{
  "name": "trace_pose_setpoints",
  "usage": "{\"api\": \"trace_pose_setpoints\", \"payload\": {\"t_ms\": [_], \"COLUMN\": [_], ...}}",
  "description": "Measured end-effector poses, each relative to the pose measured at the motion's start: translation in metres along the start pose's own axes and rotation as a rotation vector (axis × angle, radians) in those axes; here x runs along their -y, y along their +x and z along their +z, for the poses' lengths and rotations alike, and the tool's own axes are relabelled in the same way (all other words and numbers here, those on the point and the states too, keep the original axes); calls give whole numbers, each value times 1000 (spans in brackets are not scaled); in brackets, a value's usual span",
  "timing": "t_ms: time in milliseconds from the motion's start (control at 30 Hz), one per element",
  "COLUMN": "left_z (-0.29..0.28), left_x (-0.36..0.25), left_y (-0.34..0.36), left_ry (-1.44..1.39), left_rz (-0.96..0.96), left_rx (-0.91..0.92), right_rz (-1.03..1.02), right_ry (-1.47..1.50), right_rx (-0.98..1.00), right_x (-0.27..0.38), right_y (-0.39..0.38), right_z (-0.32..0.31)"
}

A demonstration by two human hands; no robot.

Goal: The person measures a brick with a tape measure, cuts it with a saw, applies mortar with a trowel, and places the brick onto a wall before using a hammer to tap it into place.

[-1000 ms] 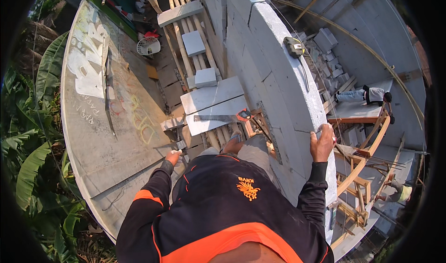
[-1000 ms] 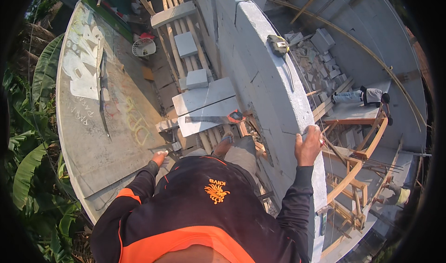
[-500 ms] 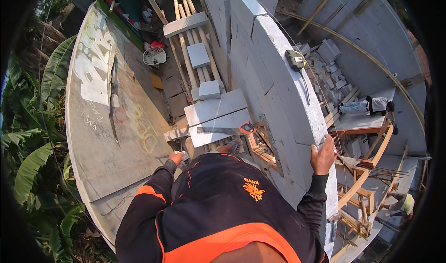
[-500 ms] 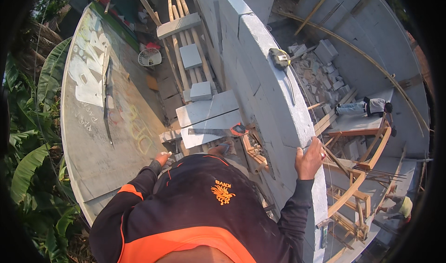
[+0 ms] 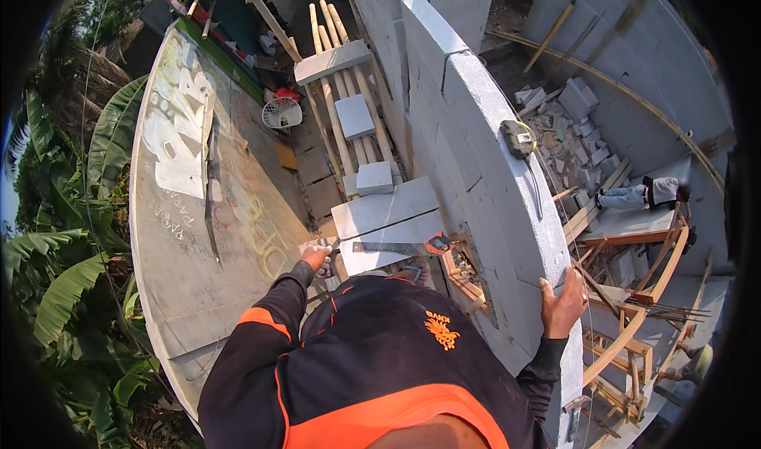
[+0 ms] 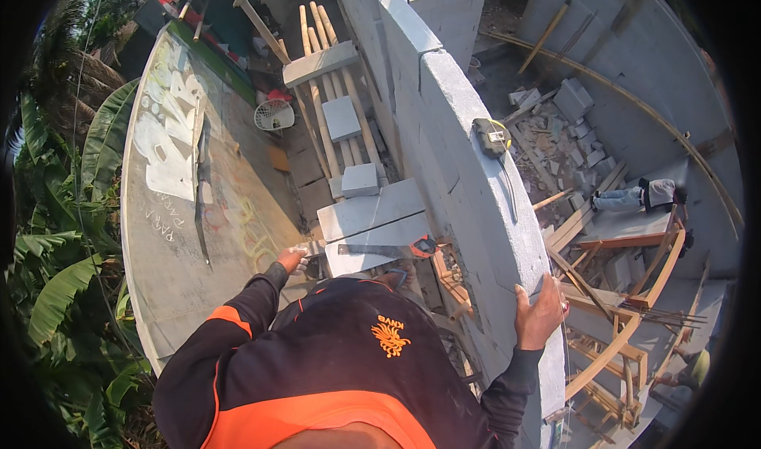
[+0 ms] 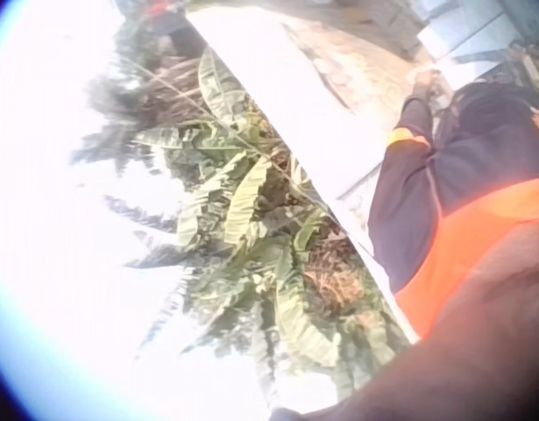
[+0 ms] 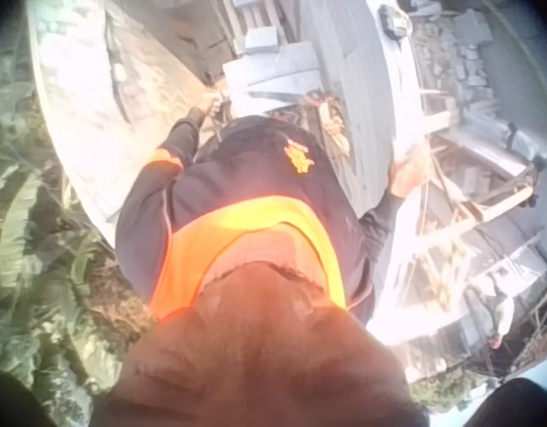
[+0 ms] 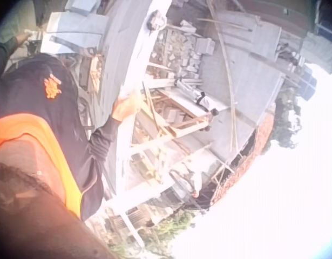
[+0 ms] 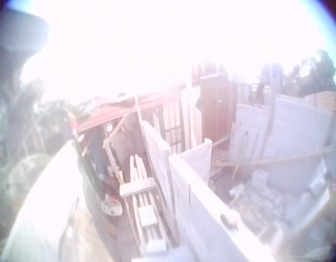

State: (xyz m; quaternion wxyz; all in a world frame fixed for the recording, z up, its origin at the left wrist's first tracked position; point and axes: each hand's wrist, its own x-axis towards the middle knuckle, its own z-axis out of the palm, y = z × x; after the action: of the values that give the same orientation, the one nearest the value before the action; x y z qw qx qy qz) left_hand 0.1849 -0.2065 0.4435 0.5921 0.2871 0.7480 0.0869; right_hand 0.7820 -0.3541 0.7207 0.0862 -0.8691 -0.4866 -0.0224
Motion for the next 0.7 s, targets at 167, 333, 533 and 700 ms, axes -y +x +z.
{"api": "trace_pose_setpoints", "payload": {"t_ms": [167,333,533,700], "left_z": [-2,3,-15,-56], "left_x": [-34,-61,-73,-86], "left_y": [22,38,43,35], "left_ry": [11,99,118,223], "left_rz": [-13,26,17,-31], "left_rx": [40,50,-9,-108], "right_rz": [27,29,33,31], "right_ry": [56,15,42,80], "right_rx": [7,11,13,-32], "right_x": [2,-1,-9,-8], "right_y": [1,1,-2,-5], "right_z": [-1,2,8,12]}}
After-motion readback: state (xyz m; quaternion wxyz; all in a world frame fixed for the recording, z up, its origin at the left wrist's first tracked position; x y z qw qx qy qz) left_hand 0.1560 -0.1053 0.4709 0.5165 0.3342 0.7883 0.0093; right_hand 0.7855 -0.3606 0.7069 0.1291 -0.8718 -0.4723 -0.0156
